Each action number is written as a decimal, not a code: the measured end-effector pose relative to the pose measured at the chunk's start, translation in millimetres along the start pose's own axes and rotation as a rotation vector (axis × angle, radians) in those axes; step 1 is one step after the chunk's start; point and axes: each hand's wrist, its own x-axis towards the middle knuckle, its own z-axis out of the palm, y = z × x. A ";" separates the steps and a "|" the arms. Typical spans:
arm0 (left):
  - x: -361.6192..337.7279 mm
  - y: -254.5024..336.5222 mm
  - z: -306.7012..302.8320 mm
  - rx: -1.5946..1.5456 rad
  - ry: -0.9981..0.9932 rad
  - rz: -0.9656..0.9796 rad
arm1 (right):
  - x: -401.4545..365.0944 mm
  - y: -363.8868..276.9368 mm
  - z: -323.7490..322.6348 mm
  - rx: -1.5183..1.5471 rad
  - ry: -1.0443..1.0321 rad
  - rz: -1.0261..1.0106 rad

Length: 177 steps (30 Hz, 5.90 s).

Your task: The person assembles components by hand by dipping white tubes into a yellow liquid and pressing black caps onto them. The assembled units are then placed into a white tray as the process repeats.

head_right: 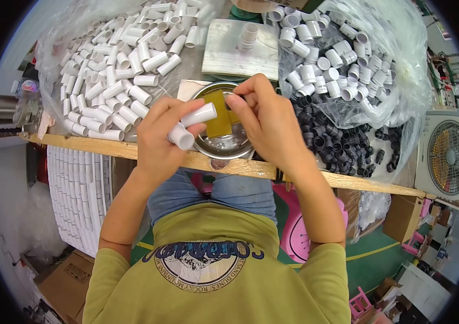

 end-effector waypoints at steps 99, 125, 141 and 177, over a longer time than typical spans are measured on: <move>56.7 -41.4 -23.3 -0.286 -0.161 -0.374 | -17.5 23.7 -12.1 -0.306 0.205 -0.213; 23.7 23.6 6.7 -0.613 -0.239 -0.458 | 4.7 80.2 -83.9 -0.755 0.148 -0.159; 36.7 28.6 22.7 -0.345 -0.233 -0.234 | -15.4 20.0 -67.7 -0.571 0.145 -0.509; 9.8 38.7 6.6 -0.007 -0.206 0.030 | -41.2 -3.4 -0.6 0.536 0.014 0.115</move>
